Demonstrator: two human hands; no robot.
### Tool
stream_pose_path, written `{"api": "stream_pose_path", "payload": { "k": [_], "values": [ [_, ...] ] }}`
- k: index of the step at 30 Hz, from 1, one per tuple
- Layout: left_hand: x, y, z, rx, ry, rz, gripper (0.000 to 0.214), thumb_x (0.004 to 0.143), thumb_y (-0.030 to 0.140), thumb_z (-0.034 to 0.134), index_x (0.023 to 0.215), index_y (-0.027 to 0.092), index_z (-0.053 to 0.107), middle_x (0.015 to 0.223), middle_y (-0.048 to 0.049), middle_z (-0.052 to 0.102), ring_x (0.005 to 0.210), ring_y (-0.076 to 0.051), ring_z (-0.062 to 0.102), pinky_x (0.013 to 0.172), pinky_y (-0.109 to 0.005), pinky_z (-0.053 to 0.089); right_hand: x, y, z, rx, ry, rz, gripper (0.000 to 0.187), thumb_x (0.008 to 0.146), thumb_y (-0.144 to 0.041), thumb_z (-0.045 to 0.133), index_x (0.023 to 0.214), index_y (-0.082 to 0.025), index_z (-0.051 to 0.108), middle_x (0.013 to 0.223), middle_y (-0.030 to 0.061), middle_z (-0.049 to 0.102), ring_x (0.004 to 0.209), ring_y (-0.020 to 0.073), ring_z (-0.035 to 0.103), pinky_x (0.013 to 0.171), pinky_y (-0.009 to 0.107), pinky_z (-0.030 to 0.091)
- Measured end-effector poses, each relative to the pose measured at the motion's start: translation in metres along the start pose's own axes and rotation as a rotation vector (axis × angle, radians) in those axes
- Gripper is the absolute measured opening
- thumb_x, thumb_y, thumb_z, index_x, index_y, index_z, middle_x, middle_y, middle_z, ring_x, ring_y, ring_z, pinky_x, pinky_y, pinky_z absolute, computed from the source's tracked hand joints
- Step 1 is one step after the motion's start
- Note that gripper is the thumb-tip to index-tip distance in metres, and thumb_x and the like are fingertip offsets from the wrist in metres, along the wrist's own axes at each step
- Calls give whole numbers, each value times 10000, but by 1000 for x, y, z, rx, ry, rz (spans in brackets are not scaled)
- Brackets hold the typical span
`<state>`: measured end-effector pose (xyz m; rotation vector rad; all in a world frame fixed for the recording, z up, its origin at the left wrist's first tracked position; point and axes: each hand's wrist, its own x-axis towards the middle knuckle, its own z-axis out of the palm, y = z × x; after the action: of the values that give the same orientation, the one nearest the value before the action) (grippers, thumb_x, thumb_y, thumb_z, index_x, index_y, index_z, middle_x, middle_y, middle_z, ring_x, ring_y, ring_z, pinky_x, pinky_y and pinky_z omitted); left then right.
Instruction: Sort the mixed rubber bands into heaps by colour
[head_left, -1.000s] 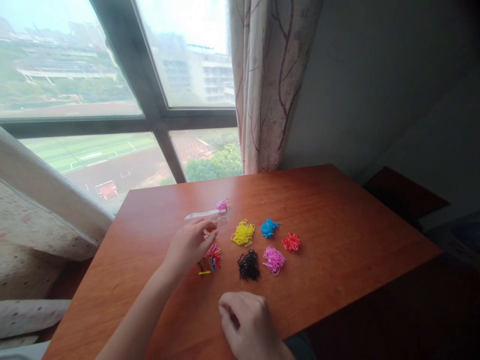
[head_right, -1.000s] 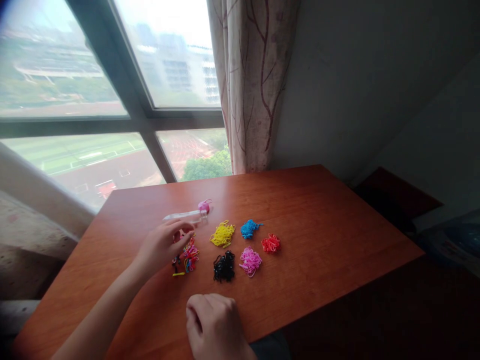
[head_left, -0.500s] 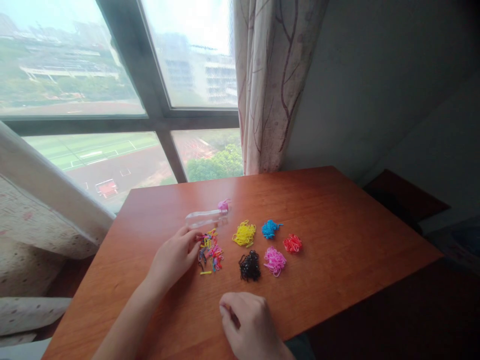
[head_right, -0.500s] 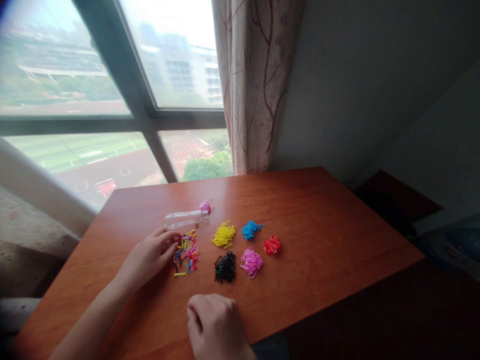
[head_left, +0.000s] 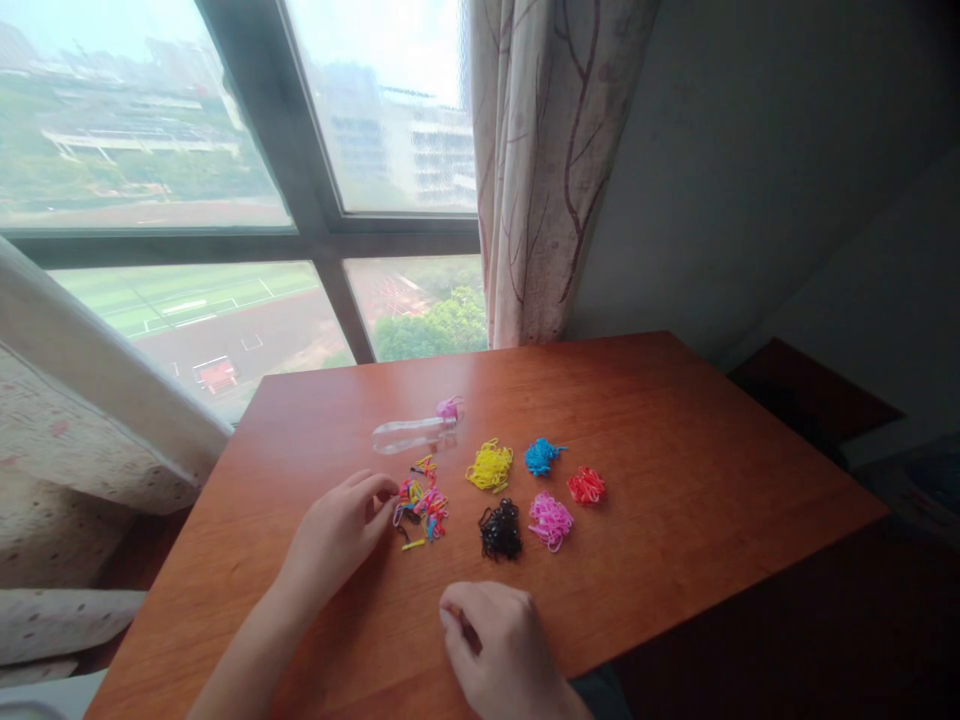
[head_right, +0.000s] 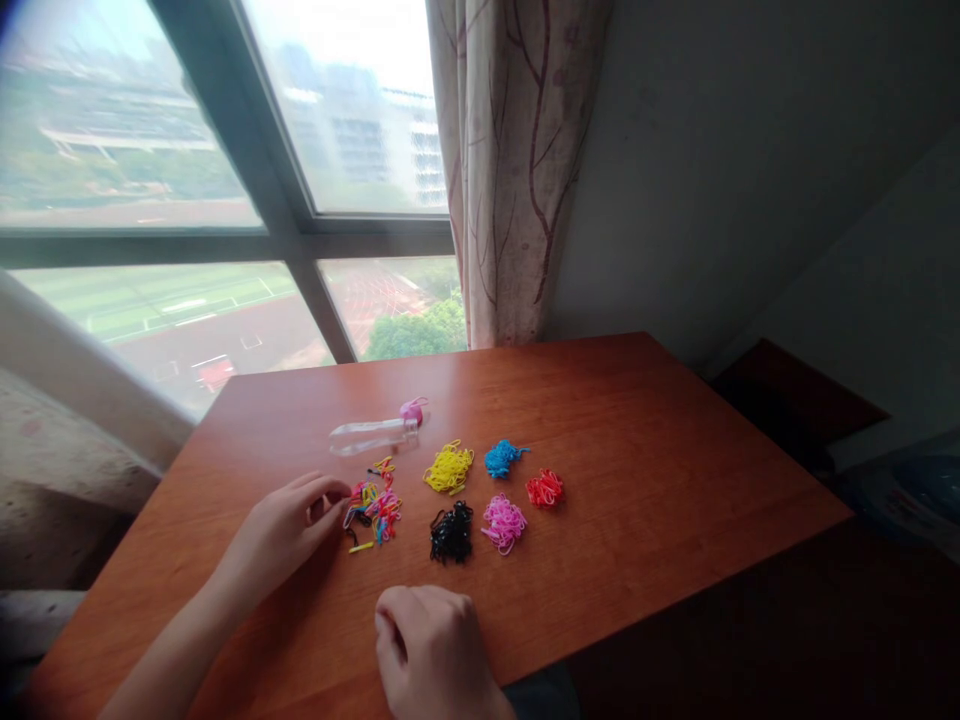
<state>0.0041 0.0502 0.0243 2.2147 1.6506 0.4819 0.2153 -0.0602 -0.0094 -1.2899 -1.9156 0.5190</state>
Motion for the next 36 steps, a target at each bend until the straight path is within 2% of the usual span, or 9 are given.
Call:
{"api": "stream_pose_path", "payload": {
  "k": [5, 10, 14, 20, 29, 36],
  "values": [
    [-5, -2, 1, -62, -7, 15, 194, 885, 330, 506, 874, 219, 664, 773, 8, 669, 631, -144, 579, 601, -243, 425, -1, 0, 0, 14, -13, 5, 143, 874, -161, 437, 782, -235, 518, 634, -43, 584, 573, 123, 560, 582, 246, 309],
    [-9, -10, 3, -132, -10, -38, 250, 906, 363, 478, 921, 212, 677, 760, 8, 698, 642, -152, 609, 626, -245, 447, -1, 0, 1, 24, -9, 9, 137, 863, -152, 443, 774, -232, 512, 633, -44, 587, 565, 116, 554, 577, 239, 302],
    [-5, -14, 2, -51, 25, -63, 265, 903, 396, 484, 933, 213, 673, 811, -4, 702, 675, -163, 617, 639, -255, 446, -2, 1, 2, 34, -7, 12, 131, 862, -156, 446, 779, -233, 513, 638, -46, 589, 571, 116, 557, 583, 241, 301],
    [0, -4, 0, 40, 5, -66, 258, 892, 398, 486, 913, 230, 681, 891, -12, 689, 715, -169, 627, 635, -255, 436, -2, 1, 1, 44, -17, 19, 134, 868, -159, 443, 781, -235, 512, 640, -46, 581, 576, 120, 553, 583, 244, 303],
    [-14, 6, -1, 83, -61, -86, 228, 897, 370, 466, 885, 231, 647, 875, -17, 664, 762, -183, 630, 651, -260, 433, -2, 1, 1, 38, -18, 23, 133, 875, -165, 444, 791, -236, 519, 654, -41, 592, 590, 125, 566, 593, 242, 316],
    [-16, 4, 5, 42, -34, -86, 231, 892, 357, 461, 874, 225, 649, 871, -23, 657, 733, -185, 628, 646, -269, 447, -1, 1, 0, 14, -15, 15, 137, 868, -159, 449, 784, -233, 527, 642, -36, 595, 581, 122, 572, 587, 231, 324]
  ]
}}
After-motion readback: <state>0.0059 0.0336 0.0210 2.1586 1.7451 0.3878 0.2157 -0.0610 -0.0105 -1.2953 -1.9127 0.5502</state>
